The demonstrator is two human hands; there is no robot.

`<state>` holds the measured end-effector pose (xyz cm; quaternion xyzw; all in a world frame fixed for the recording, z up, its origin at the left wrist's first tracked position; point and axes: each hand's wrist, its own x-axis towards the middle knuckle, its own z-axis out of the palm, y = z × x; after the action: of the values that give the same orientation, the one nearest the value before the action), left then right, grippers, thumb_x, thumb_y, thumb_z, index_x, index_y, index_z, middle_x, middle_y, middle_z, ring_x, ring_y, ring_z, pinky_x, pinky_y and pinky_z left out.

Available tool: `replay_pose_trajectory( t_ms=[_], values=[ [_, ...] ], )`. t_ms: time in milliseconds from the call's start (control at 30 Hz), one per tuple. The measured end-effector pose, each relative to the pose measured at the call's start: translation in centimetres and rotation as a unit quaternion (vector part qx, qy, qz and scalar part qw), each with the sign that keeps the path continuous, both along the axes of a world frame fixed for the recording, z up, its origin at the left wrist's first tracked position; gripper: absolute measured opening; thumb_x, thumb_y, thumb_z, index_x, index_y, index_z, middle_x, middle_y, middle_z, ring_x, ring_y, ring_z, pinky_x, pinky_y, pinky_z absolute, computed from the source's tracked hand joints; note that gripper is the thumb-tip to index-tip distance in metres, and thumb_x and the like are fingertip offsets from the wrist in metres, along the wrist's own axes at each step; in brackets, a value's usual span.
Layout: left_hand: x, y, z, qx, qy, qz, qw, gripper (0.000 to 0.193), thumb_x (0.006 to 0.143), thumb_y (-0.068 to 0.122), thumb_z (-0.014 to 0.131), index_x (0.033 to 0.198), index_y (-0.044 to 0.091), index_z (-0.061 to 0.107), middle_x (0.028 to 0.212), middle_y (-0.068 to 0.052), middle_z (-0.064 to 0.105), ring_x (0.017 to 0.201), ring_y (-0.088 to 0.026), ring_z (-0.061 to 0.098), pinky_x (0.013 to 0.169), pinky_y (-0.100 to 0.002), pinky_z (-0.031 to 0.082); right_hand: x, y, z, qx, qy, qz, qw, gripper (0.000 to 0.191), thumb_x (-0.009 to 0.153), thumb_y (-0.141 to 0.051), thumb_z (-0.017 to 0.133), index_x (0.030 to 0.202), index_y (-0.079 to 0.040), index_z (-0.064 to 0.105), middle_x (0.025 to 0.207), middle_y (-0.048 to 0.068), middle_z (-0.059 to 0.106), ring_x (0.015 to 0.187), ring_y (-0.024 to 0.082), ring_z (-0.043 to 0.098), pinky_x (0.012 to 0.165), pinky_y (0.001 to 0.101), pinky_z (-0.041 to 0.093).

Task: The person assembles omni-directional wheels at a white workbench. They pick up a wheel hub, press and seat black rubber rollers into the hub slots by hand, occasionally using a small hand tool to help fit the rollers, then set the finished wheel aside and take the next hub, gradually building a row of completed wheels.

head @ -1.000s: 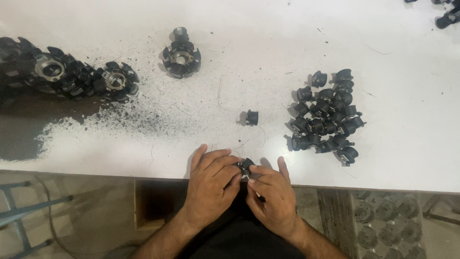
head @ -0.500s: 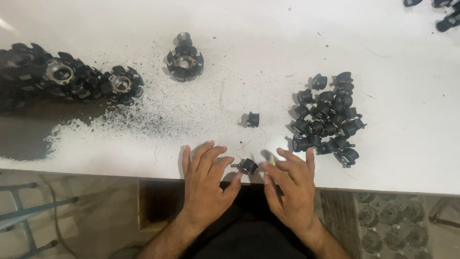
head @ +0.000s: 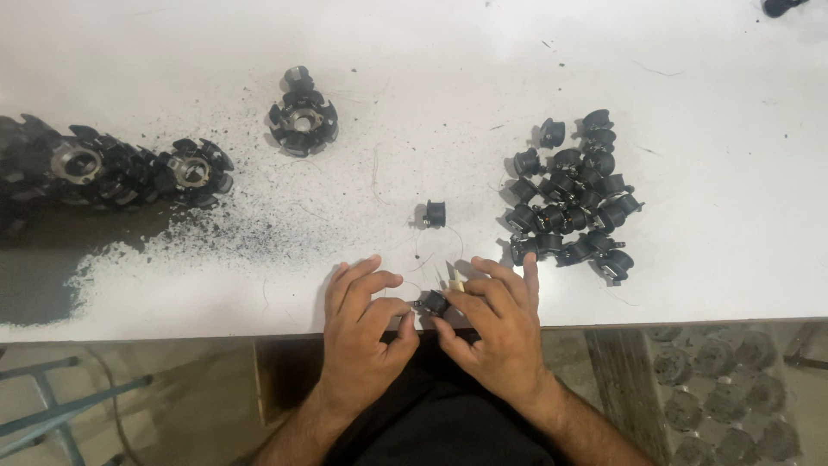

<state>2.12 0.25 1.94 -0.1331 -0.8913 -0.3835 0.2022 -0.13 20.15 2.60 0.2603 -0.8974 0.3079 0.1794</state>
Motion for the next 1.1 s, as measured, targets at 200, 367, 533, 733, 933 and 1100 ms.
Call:
replay_pose_trajectory(
  t_ms=[200, 367, 533, 733, 933, 1100],
  values=[
    [-0.1, 0.7, 0.2, -0.099, 0.066, -0.030, 0.992, 0.013, 0.079, 0.009, 0.075, 0.088, 0.009, 0.066, 0.119, -0.009, 0.061, 0.133, -0.032, 0.050, 0.116, -0.058, 0.035, 0.1, 0.2, -0.1, 0.001, -0.010, 0.004, 1.000, 0.040, 0.072, -0.022, 0.087, 0.108, -0.009, 0.073, 0.107, 0.006, 0.063, 0.127, 0.029, 0.056, 0.122, 0.0662, 0.018],
    [-0.7, 0.7, 1.2, -0.087, 0.048, -0.089, 0.991, 0.012, 0.080, 0.007, 0.074, 0.083, 0.007, 0.062, 0.114, -0.010, 0.061, 0.127, -0.031, 0.057, 0.110, -0.052, 0.044, -0.3, 0.4, 0.0, 0.018, -0.005, 0.066, 0.998, 0.039, 0.074, -0.020, 0.086, 0.107, -0.008, 0.072, 0.112, 0.009, 0.062, 0.127, 0.032, 0.055, 0.122, 0.0691, 0.019],
    [-1.3, -0.2, 2.5, 0.006, -0.087, -0.056, 0.995, 0.013, 0.076, 0.007, 0.073, 0.084, 0.005, 0.064, 0.107, -0.010, 0.066, 0.100, -0.029, 0.064, 0.084, -0.042, 0.052, -0.2, 0.8, 0.1, 0.003, -0.025, 0.061, 0.998, 0.038, 0.072, -0.021, 0.087, 0.105, -0.009, 0.072, 0.104, 0.007, 0.060, 0.126, 0.031, 0.055, 0.121, 0.0699, 0.018],
    [-0.9, 0.0, 2.6, 0.032, -0.168, -0.042, 0.984, 0.012, 0.078, 0.009, 0.073, 0.083, 0.006, 0.063, 0.080, -0.007, 0.065, 0.070, -0.025, 0.065, 0.061, -0.039, 0.053, 0.0, 0.7, 0.0, -0.006, -0.028, 0.033, 0.999, 0.038, 0.073, -0.020, 0.086, 0.106, -0.009, 0.072, 0.105, 0.007, 0.063, 0.127, 0.033, 0.055, 0.122, 0.0673, 0.017],
    [-0.8, 0.4, 2.0, 0.038, -0.127, -0.063, 0.989, 0.016, 0.075, 0.007, 0.073, 0.079, 0.006, 0.058, 0.076, -0.009, 0.061, 0.070, -0.029, 0.063, 0.061, -0.042, 0.051, 1.8, 0.8, -0.7, -0.102, 0.029, 0.053, 0.993, 0.030, 0.080, -0.006, 0.082, 0.106, -0.009, 0.067, 0.099, 0.006, 0.063, 0.117, 0.031, 0.066, 0.123, 0.0620, 0.029],
    [-0.4, 0.7, 1.6, 0.069, -0.114, -0.074, 0.988, 0.016, 0.073, 0.004, 0.072, 0.078, 0.005, 0.056, 0.075, -0.009, 0.061, 0.070, -0.030, 0.062, 0.062, -0.042, 0.050, 3.0, 0.1, -1.9, -0.148, -0.006, 0.098, 0.984, 0.034, 0.076, 0.004, 0.078, 0.104, -0.005, 0.060, 0.095, 0.009, 0.066, 0.107, 0.030, 0.071, 0.118, 0.0619, 0.038]
  ],
)
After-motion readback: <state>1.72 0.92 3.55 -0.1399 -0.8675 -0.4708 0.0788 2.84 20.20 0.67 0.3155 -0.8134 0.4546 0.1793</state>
